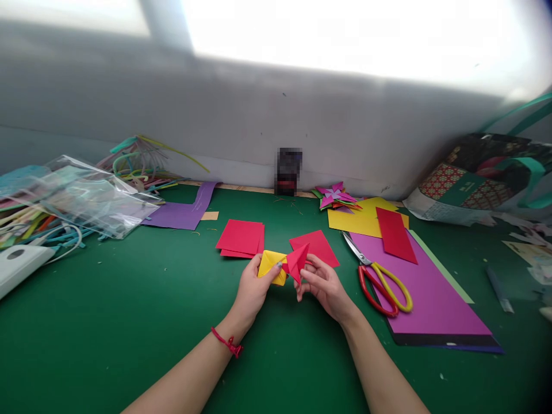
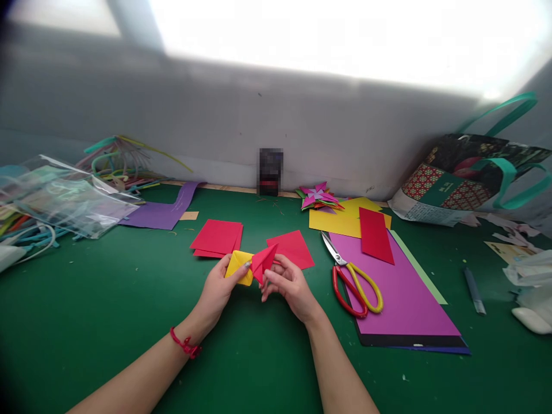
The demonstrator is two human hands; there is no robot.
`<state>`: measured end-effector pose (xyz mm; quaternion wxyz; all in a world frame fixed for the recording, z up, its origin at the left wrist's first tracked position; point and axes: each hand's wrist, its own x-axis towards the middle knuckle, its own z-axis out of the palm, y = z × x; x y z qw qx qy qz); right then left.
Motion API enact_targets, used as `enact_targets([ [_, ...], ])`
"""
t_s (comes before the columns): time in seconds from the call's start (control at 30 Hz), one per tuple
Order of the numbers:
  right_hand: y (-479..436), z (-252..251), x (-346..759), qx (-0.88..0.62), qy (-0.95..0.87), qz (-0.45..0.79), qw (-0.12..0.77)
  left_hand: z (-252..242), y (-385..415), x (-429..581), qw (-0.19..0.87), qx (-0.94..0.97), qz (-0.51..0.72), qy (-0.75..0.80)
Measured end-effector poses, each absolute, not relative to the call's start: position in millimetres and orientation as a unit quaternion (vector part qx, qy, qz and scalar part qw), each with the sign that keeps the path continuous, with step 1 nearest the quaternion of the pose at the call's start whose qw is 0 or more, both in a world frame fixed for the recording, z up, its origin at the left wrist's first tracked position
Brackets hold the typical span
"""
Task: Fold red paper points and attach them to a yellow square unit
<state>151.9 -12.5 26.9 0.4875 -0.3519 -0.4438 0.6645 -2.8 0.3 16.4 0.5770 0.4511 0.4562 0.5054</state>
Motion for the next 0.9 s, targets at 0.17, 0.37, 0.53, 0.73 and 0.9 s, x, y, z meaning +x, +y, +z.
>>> enact_targets([
  [0.17,-10.2,21.9,145.4,-0.368,-0.461,0.645,0.486,17.4,-0.2,-2.4,0.582,0.437,0.519,0.448],
  [0.37,-9.8,13.0,137.7,-0.431,-0.484,0.589,0.484,16.1,-2.4,-1.9,0.583,0.470,0.500,0.435],
  [0.53,-10.6,14.6,137.9,-0.450,-0.483,0.560,0.501,13.6,-2.3,-1.5,0.596,0.474,0.493,0.421],
  [0.73,-10.4,14.4,136.4,-0.448,-0.482,0.557,0.507,11.9,-1.3,0.1,0.593,0.484,0.493,0.413],
  [0.9,-10.8,15.1,136.3,-0.442,-0.480,0.565,0.506,14.0,-2.3,0.9,0.602,0.481,0.495,0.402],
])
